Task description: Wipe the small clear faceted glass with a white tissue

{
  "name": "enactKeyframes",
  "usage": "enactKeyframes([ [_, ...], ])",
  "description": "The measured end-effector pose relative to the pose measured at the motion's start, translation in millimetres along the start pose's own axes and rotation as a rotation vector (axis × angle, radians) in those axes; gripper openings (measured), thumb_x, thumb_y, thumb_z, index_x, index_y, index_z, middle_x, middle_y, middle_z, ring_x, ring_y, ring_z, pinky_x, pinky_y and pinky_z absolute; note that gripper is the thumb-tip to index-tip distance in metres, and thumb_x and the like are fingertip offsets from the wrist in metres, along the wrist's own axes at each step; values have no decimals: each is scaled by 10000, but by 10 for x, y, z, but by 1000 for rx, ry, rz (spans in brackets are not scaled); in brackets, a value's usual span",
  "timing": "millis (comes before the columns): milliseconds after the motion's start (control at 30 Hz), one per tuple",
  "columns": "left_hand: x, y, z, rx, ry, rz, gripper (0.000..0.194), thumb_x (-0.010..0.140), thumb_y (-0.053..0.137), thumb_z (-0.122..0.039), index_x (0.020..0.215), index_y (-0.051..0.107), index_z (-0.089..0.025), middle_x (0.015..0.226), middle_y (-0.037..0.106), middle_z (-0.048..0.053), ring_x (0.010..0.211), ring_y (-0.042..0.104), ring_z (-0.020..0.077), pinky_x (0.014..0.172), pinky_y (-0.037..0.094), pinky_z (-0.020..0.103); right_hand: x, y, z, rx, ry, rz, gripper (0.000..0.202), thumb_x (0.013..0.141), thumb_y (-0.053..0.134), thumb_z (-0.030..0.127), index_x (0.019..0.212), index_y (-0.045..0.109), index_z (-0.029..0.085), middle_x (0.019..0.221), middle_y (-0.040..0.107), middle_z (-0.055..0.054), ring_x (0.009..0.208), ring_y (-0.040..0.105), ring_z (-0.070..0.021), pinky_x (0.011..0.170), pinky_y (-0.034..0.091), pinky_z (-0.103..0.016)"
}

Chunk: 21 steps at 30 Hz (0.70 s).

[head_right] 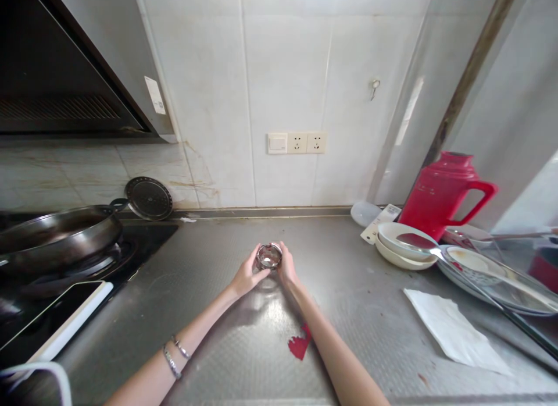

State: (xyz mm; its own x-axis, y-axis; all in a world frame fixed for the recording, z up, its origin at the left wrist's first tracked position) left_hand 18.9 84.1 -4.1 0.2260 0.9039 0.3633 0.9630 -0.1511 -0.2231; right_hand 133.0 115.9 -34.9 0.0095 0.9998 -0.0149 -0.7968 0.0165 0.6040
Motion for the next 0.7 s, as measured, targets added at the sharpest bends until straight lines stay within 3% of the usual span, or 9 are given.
enactKeyframes([
  [100,3,24,-71,66,60,14,794,625,794,-263,1328,436,-175,1281,551,135,1180,543,285,1025,425,449,17,-32,44,-39,17,15,377,728,622,530,790,722,172,737,749,-56,699,695,-228,685,542,-335],
  [233,-5,-32,-76,182,61,-72,845,495,872,-291,1251,511,-178,1127,556,99,1095,573,277,984,449,440,-21,31,33,-75,3,36,397,709,641,547,763,734,165,713,746,-52,686,688,-221,676,531,-316],
  [533,-31,-137,-196,226,34,-160,654,534,845,-296,1103,546,-179,1052,649,86,1002,627,255,908,485,415,-112,100,-64,-38,-46,4,401,705,629,569,806,727,194,792,754,-30,808,684,-231,796,511,-334],
  [700,-82,-256,-187,198,-18,-324,651,538,837,-317,1071,489,-180,1013,656,83,959,646,239,848,505,387,-187,225,-106,2,-75,26,353,718,635,514,898,684,214,911,745,-10,912,662,-218,859,495,-328],
])
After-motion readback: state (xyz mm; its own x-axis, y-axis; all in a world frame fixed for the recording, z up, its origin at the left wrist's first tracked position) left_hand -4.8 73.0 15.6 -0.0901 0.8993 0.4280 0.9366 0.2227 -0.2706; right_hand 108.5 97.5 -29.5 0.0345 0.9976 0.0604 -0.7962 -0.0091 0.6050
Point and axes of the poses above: each hand's wrist, its own x-axis towards the middle knuckle, its own y-axis out of the palm, z = x × y, the point moved 9 cm from there along x, towards the middle knuckle
